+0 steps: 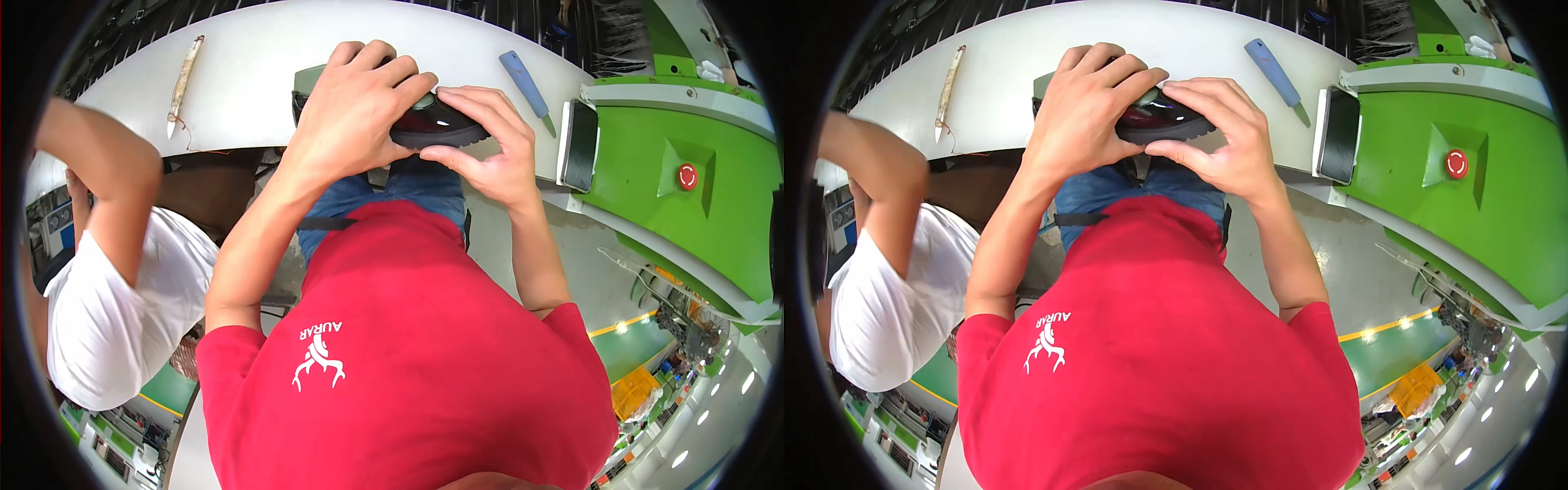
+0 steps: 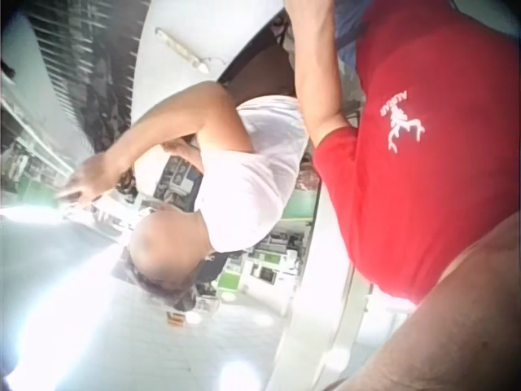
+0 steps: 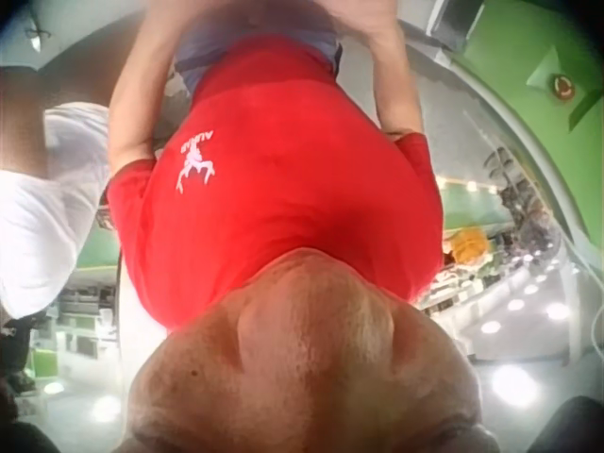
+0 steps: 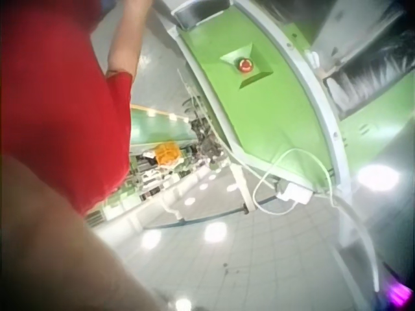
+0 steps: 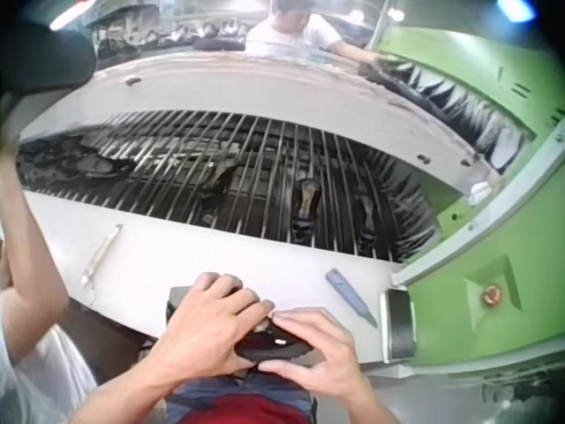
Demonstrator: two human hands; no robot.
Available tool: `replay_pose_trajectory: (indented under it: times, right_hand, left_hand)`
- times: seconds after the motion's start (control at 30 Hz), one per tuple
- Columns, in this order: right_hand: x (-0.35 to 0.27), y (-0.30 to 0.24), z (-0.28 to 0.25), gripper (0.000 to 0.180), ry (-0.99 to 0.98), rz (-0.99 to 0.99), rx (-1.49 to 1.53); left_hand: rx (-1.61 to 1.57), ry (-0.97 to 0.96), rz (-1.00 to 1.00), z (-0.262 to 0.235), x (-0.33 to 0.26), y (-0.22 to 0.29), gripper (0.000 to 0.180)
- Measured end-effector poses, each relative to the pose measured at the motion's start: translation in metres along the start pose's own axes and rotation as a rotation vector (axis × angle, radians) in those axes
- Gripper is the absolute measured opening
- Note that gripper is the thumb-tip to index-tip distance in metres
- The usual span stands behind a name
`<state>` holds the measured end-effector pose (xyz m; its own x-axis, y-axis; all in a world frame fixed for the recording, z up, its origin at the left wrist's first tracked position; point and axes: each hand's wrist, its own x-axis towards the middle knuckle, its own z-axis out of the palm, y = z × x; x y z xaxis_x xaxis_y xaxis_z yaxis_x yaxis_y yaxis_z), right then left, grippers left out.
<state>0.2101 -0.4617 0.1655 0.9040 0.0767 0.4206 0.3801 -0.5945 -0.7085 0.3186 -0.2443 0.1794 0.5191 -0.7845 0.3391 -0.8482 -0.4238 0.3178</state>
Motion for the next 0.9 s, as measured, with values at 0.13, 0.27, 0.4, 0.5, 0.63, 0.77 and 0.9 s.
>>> replay_pose_trajectory:
  times: [0.13,0.27,0.4,0.5,0.63,0.77,0.9]
  right_hand:
    - [-0.002,-0.005,0.009,0.059,0.094,-0.065,-0.046]
    - [-0.007,-0.005,0.012,0.096,0.184,0.017,0.104]
    - [-0.011,-0.006,0.027,0.162,0.195,0.270,0.840]
    - [-0.004,-0.025,0.025,0.155,0.062,0.364,0.970]
    - [0.010,-0.011,0.012,0.129,0.181,0.195,0.557]
    - [0.016,0.001,-0.005,0.118,0.102,0.037,-0.107]
    - [0.005,0.023,0.006,0.121,0.118,0.043,-0.081]
  left_hand:
    - [0.000,0.002,0.015,-0.003,0.000,0.003,0.074]
    - [-0.119,0.042,0.013,-0.011,0.001,0.000,0.074]
    - [-0.782,0.274,-0.157,-0.022,0.004,0.005,0.076]
    - [-1.504,0.464,-0.310,-0.014,-0.003,0.015,0.102]
    - [-1.274,0.613,-0.290,-0.010,-0.014,-0.012,0.124]
    - [-0.598,0.431,-0.349,0.024,-0.051,-0.052,0.099]
    - [-0.477,0.395,-0.303,0.023,-0.035,-0.038,0.074]
